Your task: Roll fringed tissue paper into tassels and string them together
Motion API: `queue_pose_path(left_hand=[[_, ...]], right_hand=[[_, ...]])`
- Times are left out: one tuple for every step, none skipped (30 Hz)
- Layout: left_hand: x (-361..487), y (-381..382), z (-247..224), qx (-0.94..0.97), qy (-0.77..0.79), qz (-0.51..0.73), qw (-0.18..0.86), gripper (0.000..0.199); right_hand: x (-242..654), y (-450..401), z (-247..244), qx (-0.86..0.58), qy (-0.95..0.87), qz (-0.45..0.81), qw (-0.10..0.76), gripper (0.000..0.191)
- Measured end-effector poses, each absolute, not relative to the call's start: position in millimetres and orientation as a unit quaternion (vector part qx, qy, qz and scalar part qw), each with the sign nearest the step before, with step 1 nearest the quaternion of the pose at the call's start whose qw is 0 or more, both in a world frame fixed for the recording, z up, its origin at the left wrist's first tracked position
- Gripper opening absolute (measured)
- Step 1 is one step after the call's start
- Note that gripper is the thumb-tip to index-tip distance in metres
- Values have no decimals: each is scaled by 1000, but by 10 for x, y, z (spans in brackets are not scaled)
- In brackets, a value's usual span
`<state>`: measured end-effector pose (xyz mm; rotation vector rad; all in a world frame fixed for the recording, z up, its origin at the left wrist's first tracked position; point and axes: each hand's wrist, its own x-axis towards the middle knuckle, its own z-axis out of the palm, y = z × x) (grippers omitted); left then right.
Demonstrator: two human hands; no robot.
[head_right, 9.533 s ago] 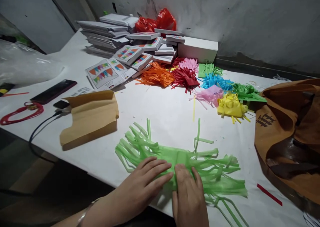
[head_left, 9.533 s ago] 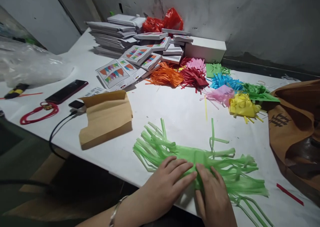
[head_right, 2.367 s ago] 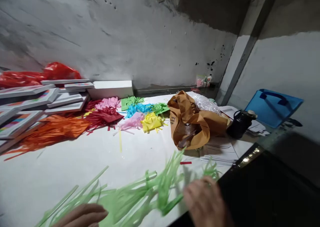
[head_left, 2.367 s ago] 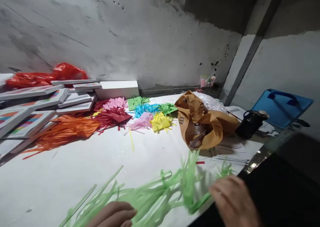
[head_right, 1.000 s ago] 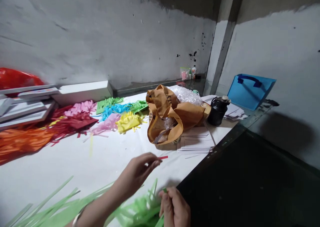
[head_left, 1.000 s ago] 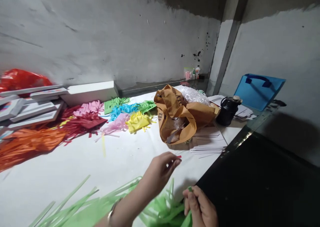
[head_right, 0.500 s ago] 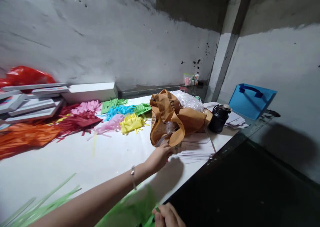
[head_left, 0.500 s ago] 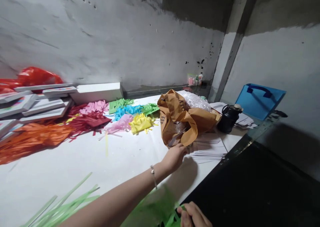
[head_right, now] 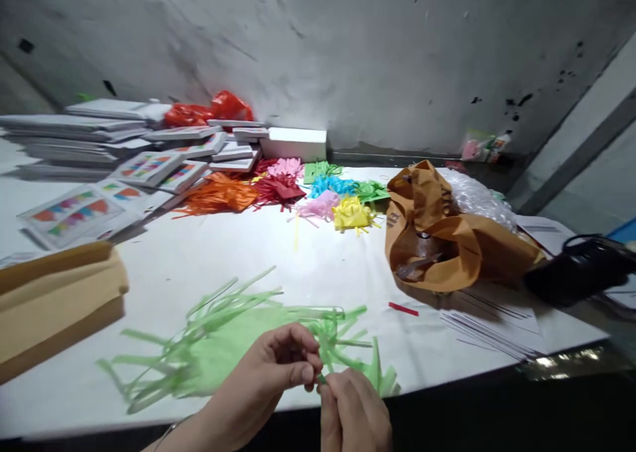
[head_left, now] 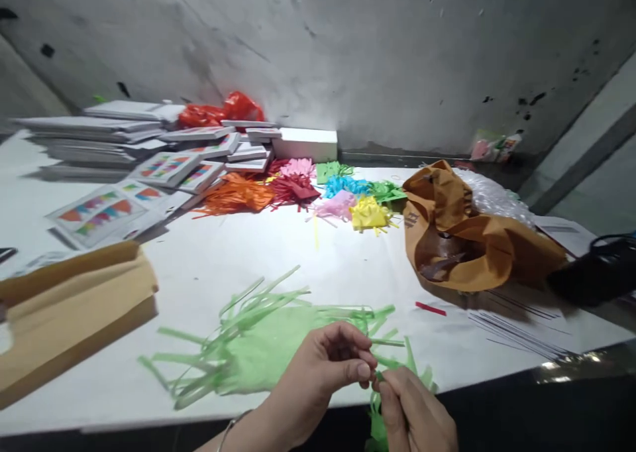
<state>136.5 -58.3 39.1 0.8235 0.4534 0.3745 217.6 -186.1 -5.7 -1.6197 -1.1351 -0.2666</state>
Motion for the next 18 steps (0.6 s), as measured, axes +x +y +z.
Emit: queue_pose_path(left_hand=[[1295,-548,384,393,223,189,872,30],[1228,-511,381,395,229,197,868,30],[1164,-475,381,399,233,204,863,30],[1103,-441,381,405,236,209,858,30],[1043,-411,380,411,239,214,853,29],[985,-385,377,418,240,219,849,29],[929,-363,370,425,242,224,843,28],[875,-346,361,435,242,231,836,25],[823,-332,349,451,242,239,825,22],[773,-322,338,473,242,250,810,19],[727,-312,329,501,240,262,790,16],[685,-301,324,530,238,273,767,16],[648,-289,325,559,235,284,743,17],[617,-275,332,585,232,291,721,19],[591,-259,345,607,228,294,702,19],[570,-240,362,626,224,294,686,19],[554,-222,380,645,217,293,671,18],[540,-205,396,663,210,293,657,16]], right_hand=[[2137,-1805,-50,-682,-497,-107,526,20],[2103,-1754,-45,-682,-512,-108,512,18],[2075,-1708,-41,-679,-523,-114,501,16],[2053,-1666,-35,-675,-536,-123,492,14],[2037,-1628,-27,-670,-549,-135,481,12],[2027,-1591,-15,-665,-564,-147,467,12],[2023,-1555,5,-658,-583,-155,451,12],[2025,-1522,32,-647,-603,-161,437,13],[2030,-1490,66,-632,-624,-169,427,14],[2038,-1461,107,-616,-646,-174,416,16],[2047,-1436,151,-604,-666,-171,402,18],[2057,-1417,195,-597,-685,-159,387,20],[2064,-1403,235,-594,-699,-142,372,22],[2068,-1393,267,-597,-709,-120,357,22],[2069,-1388,288,-601,-715,-95,343,22],[2065,-1385,297,-606,-718,-71,335,22],[2057,-1382,294,-609,-717,-54,335,23],[2045,-1378,282,-610,-717,-41,335,24]])
